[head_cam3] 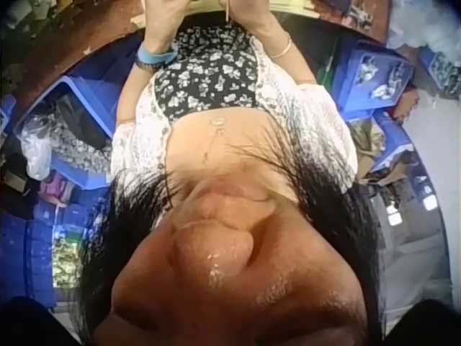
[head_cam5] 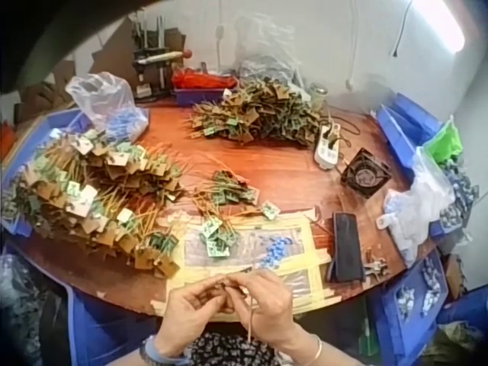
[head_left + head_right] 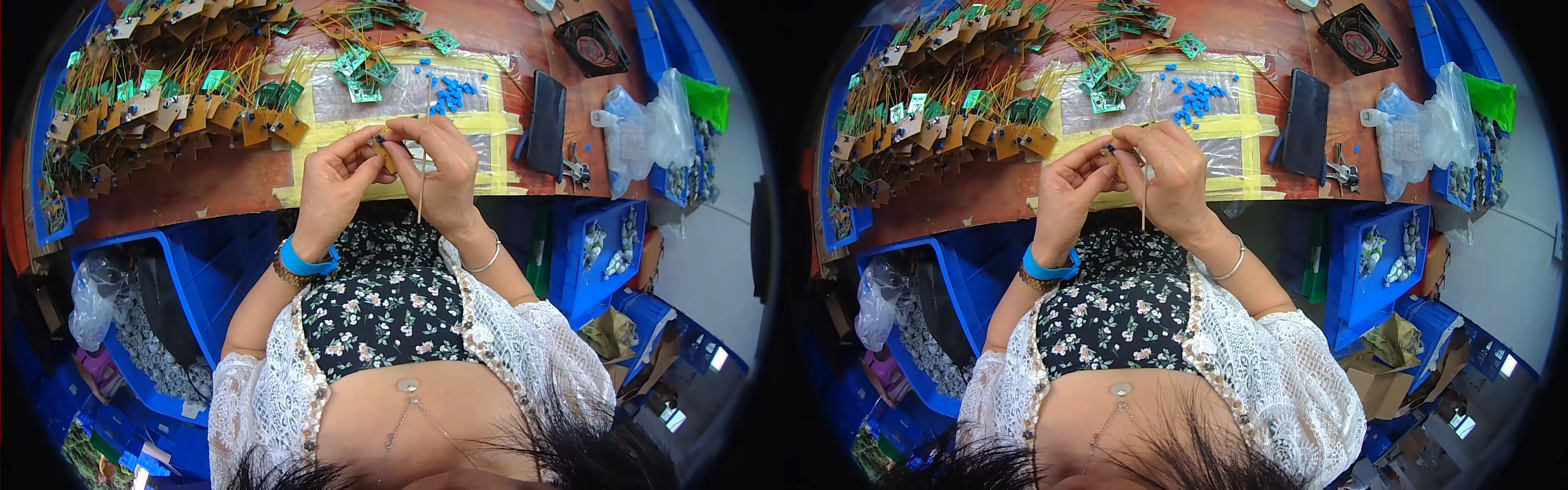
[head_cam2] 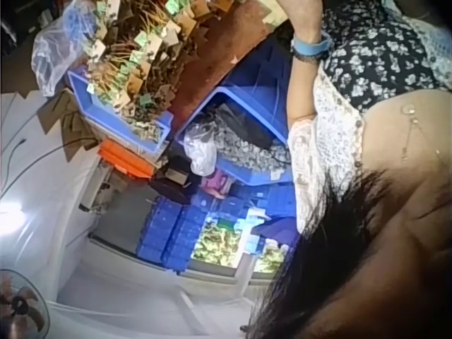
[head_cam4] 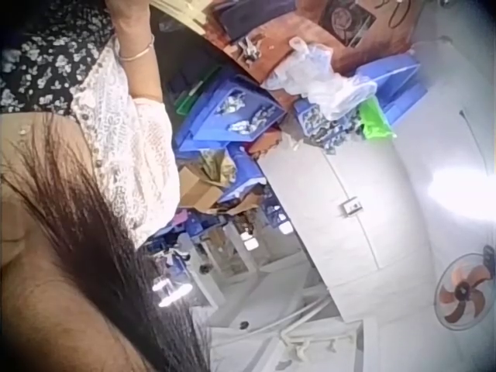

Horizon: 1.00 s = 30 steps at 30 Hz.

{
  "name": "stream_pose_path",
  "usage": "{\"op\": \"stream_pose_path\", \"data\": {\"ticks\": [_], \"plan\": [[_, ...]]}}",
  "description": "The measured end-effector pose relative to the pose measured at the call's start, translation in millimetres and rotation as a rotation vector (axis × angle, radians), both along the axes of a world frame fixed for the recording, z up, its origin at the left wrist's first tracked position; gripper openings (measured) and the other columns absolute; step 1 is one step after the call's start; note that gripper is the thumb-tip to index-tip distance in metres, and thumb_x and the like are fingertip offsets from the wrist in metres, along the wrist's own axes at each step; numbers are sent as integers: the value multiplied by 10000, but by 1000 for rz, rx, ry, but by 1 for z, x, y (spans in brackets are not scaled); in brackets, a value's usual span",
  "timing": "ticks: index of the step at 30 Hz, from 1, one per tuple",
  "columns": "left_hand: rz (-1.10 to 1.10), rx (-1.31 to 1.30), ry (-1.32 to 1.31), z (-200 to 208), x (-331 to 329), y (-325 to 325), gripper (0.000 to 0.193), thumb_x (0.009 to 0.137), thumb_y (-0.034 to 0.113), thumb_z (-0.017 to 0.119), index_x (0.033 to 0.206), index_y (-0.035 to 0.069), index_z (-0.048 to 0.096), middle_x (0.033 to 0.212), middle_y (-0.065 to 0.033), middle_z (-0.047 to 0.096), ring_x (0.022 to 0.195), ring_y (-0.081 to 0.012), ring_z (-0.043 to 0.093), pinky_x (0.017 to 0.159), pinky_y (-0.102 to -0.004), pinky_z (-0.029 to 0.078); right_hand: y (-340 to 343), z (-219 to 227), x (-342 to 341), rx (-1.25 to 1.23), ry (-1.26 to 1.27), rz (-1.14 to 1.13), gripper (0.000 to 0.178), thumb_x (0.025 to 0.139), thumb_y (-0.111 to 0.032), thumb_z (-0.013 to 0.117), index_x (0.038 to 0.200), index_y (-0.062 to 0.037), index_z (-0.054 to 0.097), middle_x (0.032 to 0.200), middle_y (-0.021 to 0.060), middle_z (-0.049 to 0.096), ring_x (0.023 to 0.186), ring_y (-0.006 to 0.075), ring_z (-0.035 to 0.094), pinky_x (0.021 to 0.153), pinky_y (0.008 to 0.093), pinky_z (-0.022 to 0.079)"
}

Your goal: Manually assembling and sorting small electronic circuit boards and wires at a factory workbench.

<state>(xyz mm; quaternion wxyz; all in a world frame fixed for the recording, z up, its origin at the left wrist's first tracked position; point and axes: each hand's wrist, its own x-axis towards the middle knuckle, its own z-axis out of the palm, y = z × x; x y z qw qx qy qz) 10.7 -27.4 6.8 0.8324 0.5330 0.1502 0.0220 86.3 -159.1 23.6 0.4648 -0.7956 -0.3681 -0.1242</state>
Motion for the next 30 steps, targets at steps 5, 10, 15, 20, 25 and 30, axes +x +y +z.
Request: {"op": "stream_pose_path", "data": {"ticks": [5, 10, 15, 20, 25, 30], "plan": [[1, 8, 3, 2, 0, 0, 349, 915, -34, 533, 1264, -59, 532, 918, -85, 654, 802, -136, 656, 754, -252, 554, 0, 1, 0, 10, 26, 10, 237, 702, 56, 729, 918, -17, 663, 815, 86, 682, 745, 221, 642, 650, 311, 501], [34, -7, 19, 5, 0, -1, 315, 934, 17, 548, 1241, -58, 553, 923, -96, 661, 786, -134, 655, 723, -249, 562, 1, 5, -1, 11, 38, 25, 236, 700, 60, 724, 916, -16, 664, 822, 89, 681, 748, 222, 643, 653, 312, 504], [97, -23, 1, 5, 1, 2, 240, 954, 94, 559, 1121, -60, 638, 877, -81, 675, 756, -125, 652, 656, -242, 567, 5, 4, -1, 9, 15, 48, 239, 698, 64, 719, 917, -14, 664, 827, 90, 682, 760, 228, 644, 661, 313, 505], [205, 111, -48, 9, -3, 14, 226, 944, 80, 573, 1111, -49, 652, 906, -80, 683, 753, -114, 646, 652, -237, 564, 13, 5, 3, 110, -50, 81, 213, 725, 60, 712, 920, -10, 663, 852, 92, 685, 767, 230, 645, 664, 309, 501], [596, 678, -193, 10, -4, 65, 237, 939, 49, 578, 1157, -7, 653, 929, -9, 664, 734, -37, 583, 606, -181, 475, 9, -7, 30, 91, -48, -76, 165, 768, 33, 699, 923, -15, 666, 871, 88, 687, 768, 221, 645, 661, 301, 500], [651, 1378, -112, 0, -7, 107, 224, 900, 64, 608, 1106, -3, 668, 903, -134, 696, 749, -212, 661, 647, -311, 504, 19, -31, 56, -58, -96, -106, 277, 747, -21, 731, 1010, -31, 645, 928, 113, 687, 787, 269, 652, 678, 332, 511]]}}
